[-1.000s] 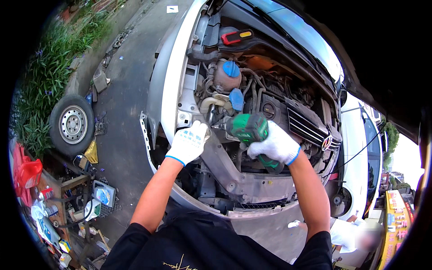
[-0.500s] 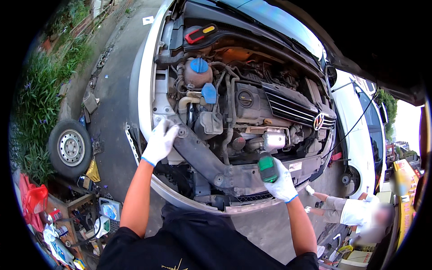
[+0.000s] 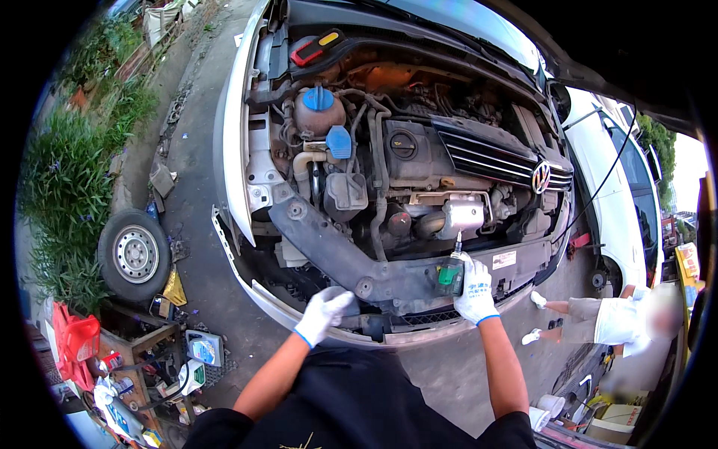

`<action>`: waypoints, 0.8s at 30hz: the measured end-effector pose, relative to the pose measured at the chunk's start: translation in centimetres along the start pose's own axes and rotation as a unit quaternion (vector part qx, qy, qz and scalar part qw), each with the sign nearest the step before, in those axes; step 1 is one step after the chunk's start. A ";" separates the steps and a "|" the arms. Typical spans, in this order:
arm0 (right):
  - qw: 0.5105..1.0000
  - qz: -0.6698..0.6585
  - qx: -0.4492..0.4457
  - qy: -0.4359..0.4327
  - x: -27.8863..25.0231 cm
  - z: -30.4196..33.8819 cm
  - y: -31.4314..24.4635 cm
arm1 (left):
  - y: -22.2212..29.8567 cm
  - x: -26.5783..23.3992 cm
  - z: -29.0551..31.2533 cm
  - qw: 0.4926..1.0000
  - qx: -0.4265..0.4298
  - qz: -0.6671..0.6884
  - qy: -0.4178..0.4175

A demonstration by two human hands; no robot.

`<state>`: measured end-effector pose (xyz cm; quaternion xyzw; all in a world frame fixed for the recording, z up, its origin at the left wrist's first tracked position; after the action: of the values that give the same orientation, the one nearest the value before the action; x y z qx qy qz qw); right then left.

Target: The person removes a plastic cover from the front of a white car using a power drill, then carries it into a workshop. They use a wrench to adjust a bolt on the cover and later inspect the rear of the car while another person works nearby.

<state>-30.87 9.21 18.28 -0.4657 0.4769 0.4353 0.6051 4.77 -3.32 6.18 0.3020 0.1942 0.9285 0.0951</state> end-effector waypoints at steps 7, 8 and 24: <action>1.000 0.010 0.012 0.001 -0.3 0.2 -0.5 | -0.5 2.6 -3.1 0.998 0.000 -0.051 0.032; 1.000 0.010 0.015 0.001 -0.3 0.5 -0.6 | -0.7 2.6 -3.0 0.997 0.003 -0.061 0.035; 0.998 0.005 0.066 -0.020 0.8 1.9 -0.6 | -2.2 2.2 -5.1 0.997 0.010 0.023 -0.068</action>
<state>-29.88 10.99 17.75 -0.4133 0.4952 0.4152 0.6416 0.12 -2.19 2.66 0.3699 0.1894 0.9058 0.0832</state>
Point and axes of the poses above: each hand's wrist, its own z-axis away from the middle knuckle, its own x-axis out of the palm, y = z × x, the point moved 5 cm from there along -z, towards the middle knuckle, and after that the axes turned 12 degrees about -x, right-handed, at the moved point
